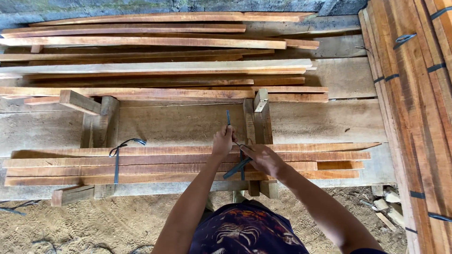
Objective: Bundling wooden planks together using plastic strips and tying them manually.
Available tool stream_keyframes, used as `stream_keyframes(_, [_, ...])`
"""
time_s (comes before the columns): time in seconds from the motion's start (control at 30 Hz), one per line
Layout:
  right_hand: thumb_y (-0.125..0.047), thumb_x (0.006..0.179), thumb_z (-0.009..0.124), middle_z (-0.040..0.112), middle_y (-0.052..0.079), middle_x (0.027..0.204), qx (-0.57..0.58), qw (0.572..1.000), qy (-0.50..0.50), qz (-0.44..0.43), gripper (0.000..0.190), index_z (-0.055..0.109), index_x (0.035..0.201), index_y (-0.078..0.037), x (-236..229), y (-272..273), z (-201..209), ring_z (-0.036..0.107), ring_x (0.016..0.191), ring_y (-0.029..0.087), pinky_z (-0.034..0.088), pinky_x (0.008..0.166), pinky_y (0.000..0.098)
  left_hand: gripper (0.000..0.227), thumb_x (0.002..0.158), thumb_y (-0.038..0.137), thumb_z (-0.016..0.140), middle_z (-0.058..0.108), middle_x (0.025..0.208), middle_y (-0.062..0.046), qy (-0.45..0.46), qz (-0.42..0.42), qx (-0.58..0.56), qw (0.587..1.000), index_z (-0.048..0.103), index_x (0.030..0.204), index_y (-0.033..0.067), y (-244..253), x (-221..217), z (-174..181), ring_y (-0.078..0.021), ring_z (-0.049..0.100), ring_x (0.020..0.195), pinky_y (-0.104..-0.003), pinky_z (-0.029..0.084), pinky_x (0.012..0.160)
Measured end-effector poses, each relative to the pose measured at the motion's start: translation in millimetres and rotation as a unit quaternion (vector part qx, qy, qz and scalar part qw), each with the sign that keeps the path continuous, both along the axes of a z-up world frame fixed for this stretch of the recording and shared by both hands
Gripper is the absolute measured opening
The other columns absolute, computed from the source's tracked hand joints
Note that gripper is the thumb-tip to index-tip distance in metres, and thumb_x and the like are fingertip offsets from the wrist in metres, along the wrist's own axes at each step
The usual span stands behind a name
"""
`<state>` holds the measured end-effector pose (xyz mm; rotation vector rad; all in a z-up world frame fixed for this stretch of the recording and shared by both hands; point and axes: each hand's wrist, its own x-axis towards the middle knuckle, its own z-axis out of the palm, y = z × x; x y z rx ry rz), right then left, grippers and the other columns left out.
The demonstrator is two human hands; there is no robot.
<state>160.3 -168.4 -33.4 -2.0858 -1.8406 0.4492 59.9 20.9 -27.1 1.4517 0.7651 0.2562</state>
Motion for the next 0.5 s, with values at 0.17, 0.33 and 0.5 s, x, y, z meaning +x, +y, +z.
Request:
stream_keyframes(0.17, [-0.006, 0.089, 0.069, 0.069, 0.022, 0.092, 0.102, 0.994, -0.028, 0.029, 0.050, 0.061, 0.139, -0.008, -7, -3, -52, 0.070, 0.083, 0.037, 0.059, 0.071, 0.0448, 0.037, 0.114, 0.025, 0.039, 0.069, 0.076, -0.014, 0.013, 0.017, 0.024, 0.999, 0.065, 0.098, 0.0046, 0, 2, -5, -0.0258, 0.074, 0.073, -0.047, 0.059, 0.078])
stream_keyframes(0.33, [-0.010, 0.092, 0.064, 0.072, 0.022, 0.095, 0.030, 1.000, 0.004, 0.005, 0.046, 0.061, 0.138, -0.007, 1, 8, 17, 0.071, 0.087, 0.037, 0.059, 0.075, 0.0470, 0.038, 0.115, 0.024, 0.038, 0.069, 0.077, -0.014, -0.022, 0.021, 0.014, 0.999, 0.065, 0.098, 0.0025, -1, -3, 8, -0.0257, 0.072, 0.074, -0.047, 0.058, 0.078])
stream_keyframes(0.5, [-0.016, 0.094, 0.061, 0.072, 0.022, 0.112, -0.014, 0.999, -0.018, -0.026, 0.046, 0.061, 0.140, -0.009, 1, 8, 15, 0.071, 0.106, 0.039, 0.057, 0.088, 0.0488, 0.040, 0.116, 0.027, 0.040, 0.074, 0.086, -0.017, -0.028, -0.020, 0.078, 0.996, 0.069, 0.104, 0.0021, -4, -14, 36, -0.0321, 0.075, 0.085, -0.053, 0.057, 0.082])
